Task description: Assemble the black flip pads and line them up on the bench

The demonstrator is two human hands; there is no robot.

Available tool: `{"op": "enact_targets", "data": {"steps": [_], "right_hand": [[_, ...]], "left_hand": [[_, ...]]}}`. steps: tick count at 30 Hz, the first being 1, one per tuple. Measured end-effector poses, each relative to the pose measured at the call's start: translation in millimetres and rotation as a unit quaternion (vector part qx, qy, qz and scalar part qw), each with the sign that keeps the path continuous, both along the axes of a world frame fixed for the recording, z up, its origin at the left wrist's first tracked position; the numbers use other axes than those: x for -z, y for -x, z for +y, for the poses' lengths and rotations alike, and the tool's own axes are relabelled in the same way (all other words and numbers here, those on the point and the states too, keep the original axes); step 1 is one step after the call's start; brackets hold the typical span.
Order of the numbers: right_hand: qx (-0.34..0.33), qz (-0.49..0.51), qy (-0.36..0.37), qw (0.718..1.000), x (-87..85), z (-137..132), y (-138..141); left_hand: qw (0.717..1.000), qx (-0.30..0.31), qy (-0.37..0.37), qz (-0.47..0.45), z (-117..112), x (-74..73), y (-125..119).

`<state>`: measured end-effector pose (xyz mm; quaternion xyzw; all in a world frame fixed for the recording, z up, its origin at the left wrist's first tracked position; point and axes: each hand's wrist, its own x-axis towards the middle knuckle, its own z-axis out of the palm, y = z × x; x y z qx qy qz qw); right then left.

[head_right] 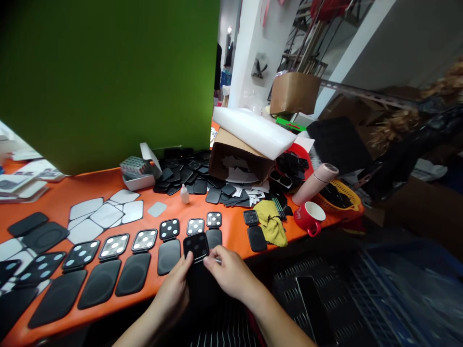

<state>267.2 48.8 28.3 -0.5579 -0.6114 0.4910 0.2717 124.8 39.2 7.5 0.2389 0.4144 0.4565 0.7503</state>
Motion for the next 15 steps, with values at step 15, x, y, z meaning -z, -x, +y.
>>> {"op": "enact_targets", "data": {"steps": [15], "right_hand": [[-0.068, -0.164, -0.152, 0.972, -28.9, -6, 46]], "left_hand": [[0.971, 0.019, -0.107, 0.213, -24, 4.8, 40]]}}
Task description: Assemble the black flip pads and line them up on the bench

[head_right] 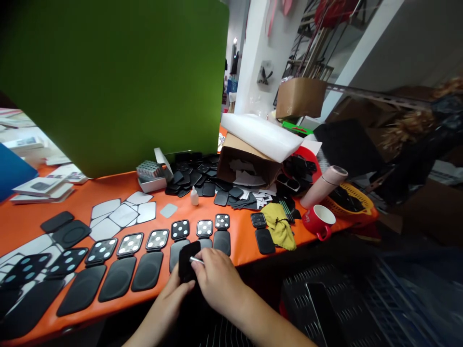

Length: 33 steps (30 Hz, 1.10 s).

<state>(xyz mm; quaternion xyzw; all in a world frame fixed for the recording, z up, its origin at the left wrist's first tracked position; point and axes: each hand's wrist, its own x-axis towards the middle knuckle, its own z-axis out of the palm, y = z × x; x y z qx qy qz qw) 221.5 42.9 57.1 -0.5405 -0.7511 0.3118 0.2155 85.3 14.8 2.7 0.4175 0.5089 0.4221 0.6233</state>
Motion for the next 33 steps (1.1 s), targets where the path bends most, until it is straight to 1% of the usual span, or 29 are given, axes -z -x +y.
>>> {"op": "enact_targets", "data": {"steps": [3, 6, 10, 13, 15, 18, 20, 22, 24, 26, 28, 30, 32, 33], "right_hand": [[0.009, -0.088, -0.051, 0.995, 1.1, -3, 4], [-0.012, -0.142, -0.074, 0.987, 1.6, -6, 4], [-0.064, -0.128, -0.073, 0.987, -0.3, -9, 3], [-0.064, -0.139, -0.084, 0.985, -1.8, -9, 5], [-0.063, -0.139, -0.092, 0.984, -2.2, -8, 7], [-0.071, -0.117, -0.104, 0.985, 0.6, -4, 10], [-0.071, -0.100, -0.114, 0.986, 6.7, -3, 12], [-0.069, -0.078, -0.126, 0.987, 15.5, -3, 14], [-0.069, -0.051, -0.130, 0.988, 23.9, -4, 16], [-0.070, -0.013, -0.107, 0.992, 28.4, -3, 17], [-0.069, 0.033, -0.058, 0.995, 27.2, -2, 15], [-0.071, 0.066, -0.017, 0.995, 22.1, -1, 12], [-0.081, 0.056, -0.009, 0.995, 16.5, -2, 10], [-0.087, 0.034, -0.016, 0.996, 14.5, -3, 10]], "left_hand": [[0.994, 0.022, -0.057, 0.086, -7, 4.9, 0], [0.986, 0.036, -0.094, 0.133, -11, 8.4, 0], [0.978, 0.049, -0.121, 0.160, -13, 8.1, 0], [0.973, 0.055, -0.144, 0.172, -13, 5.2, 1], [0.971, 0.058, -0.143, 0.182, -12, 4.2, 2], [0.971, 0.060, -0.130, 0.194, -11, 4.7, 4], [0.973, 0.060, -0.121, 0.186, -10, 5.0, 4], [0.981, 0.060, -0.105, 0.153, -10, 4.1, 3], [0.991, 0.055, -0.075, 0.100, -10, 1.4, 1], [0.998, 0.027, -0.031, 0.049, -9, -2.7, 0], [0.999, -0.011, 0.034, 0.011, -7, -7.3, -1], [0.994, -0.036, 0.100, -0.008, -4, -11.2, 1], [0.990, -0.046, 0.136, -0.009, -2, -13.2, 2], [0.989, -0.048, 0.137, -0.005, -1, -13.3, 3]]}}
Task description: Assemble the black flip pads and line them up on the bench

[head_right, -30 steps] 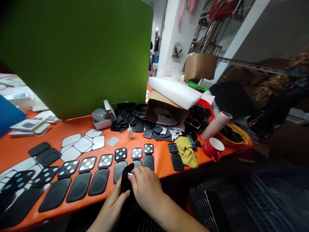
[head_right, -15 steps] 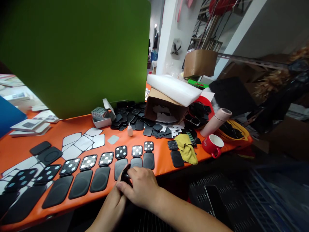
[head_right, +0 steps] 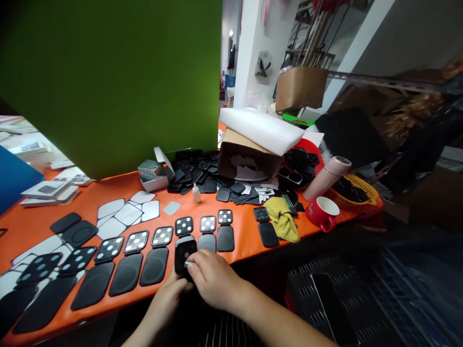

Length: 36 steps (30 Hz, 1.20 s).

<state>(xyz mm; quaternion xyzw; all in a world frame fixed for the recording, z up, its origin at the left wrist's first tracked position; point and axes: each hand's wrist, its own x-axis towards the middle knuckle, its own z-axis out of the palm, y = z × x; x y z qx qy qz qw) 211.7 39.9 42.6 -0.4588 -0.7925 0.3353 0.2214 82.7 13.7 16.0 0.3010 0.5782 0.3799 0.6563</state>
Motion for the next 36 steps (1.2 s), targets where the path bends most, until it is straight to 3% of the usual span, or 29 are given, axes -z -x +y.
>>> {"op": "enact_targets", "data": {"steps": [6, 13, 20, 23, 27, 30, 33, 36], "right_hand": [[0.027, -0.127, -0.078, 0.988, -0.1, -12, 10], [0.006, -0.137, -0.093, 0.986, -3.1, -17, 11], [0.022, -0.044, -0.072, 0.996, 4.8, -12, 13], [0.029, 0.060, 0.008, 0.998, 12.2, -8, 12], [0.072, 0.160, 0.159, 0.972, 15.1, -1, 4], [0.096, 0.095, 0.094, 0.986, 10.7, 1, 1], [0.095, -0.027, -0.013, 0.995, 7.5, -1, 4], [0.090, -0.111, -0.053, 0.988, 8.3, -4, 7]], "left_hand": [[0.987, 0.044, -0.140, 0.065, -5, 11.8, 0], [0.953, 0.110, -0.228, 0.168, -8, 23.9, 3], [0.961, 0.146, -0.200, 0.124, -9, 4.6, 1], [0.987, 0.081, -0.132, 0.051, -9, 2.8, -3], [0.998, -0.003, -0.016, -0.065, -6, 7.0, -5], [0.997, 0.006, -0.073, -0.009, -5, 13.3, -3], [0.975, 0.071, -0.163, 0.133, -8, 19.7, 1], [0.949, 0.137, -0.171, 0.226, -13, 21.3, 3]]}}
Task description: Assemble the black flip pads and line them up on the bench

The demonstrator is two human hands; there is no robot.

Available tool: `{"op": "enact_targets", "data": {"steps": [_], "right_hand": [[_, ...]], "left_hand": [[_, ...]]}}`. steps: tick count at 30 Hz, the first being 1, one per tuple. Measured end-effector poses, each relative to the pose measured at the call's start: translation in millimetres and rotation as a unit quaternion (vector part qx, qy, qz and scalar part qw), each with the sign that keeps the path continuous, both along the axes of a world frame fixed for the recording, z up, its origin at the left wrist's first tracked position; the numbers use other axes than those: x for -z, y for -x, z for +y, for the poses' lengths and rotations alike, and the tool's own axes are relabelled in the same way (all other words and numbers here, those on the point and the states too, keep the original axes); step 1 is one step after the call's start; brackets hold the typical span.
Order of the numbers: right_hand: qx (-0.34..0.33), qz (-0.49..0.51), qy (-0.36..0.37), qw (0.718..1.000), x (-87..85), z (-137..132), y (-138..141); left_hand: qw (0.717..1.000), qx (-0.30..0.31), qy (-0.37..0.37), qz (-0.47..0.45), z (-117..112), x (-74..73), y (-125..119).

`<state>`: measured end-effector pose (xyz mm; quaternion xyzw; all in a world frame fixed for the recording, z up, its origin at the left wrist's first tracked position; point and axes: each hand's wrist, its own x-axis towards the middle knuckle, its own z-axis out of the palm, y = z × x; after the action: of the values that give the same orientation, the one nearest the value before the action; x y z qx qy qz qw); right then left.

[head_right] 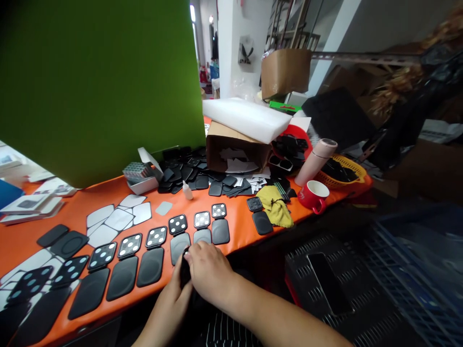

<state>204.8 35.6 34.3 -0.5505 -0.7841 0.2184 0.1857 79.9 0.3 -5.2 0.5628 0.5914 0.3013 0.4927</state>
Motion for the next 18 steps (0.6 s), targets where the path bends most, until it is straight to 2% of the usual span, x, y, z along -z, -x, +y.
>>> {"op": "enact_targets", "data": {"steps": [2, 5, 10, 13, 16, 18], "right_hand": [[-0.011, -0.021, 0.001, 1.000, 0.3, -1, 0], [-0.025, -0.003, 0.012, 1.000, -1.3, -2, -3], [0.008, 0.085, 0.030, 0.996, 1.2, -3, -2], [0.042, 0.169, 0.040, 0.984, 5.7, -3, 3], [0.045, 0.300, 0.091, 0.948, 7.8, 0, 2], [0.040, 0.402, 0.183, 0.896, 7.8, 3, -2]], "left_hand": [[0.999, 0.019, 0.006, 0.035, -3, -1.5, 1], [0.997, 0.040, 0.002, 0.070, -6, -3.7, 1], [0.993, 0.042, -0.025, 0.111, -6, -2.9, -1], [0.996, 0.044, -0.007, 0.077, -5, -2.5, -2], [1.000, 0.015, 0.002, -0.027, 0, -6.6, -3], [0.991, -0.016, 0.040, -0.125, 6, -13.9, -4]]}}
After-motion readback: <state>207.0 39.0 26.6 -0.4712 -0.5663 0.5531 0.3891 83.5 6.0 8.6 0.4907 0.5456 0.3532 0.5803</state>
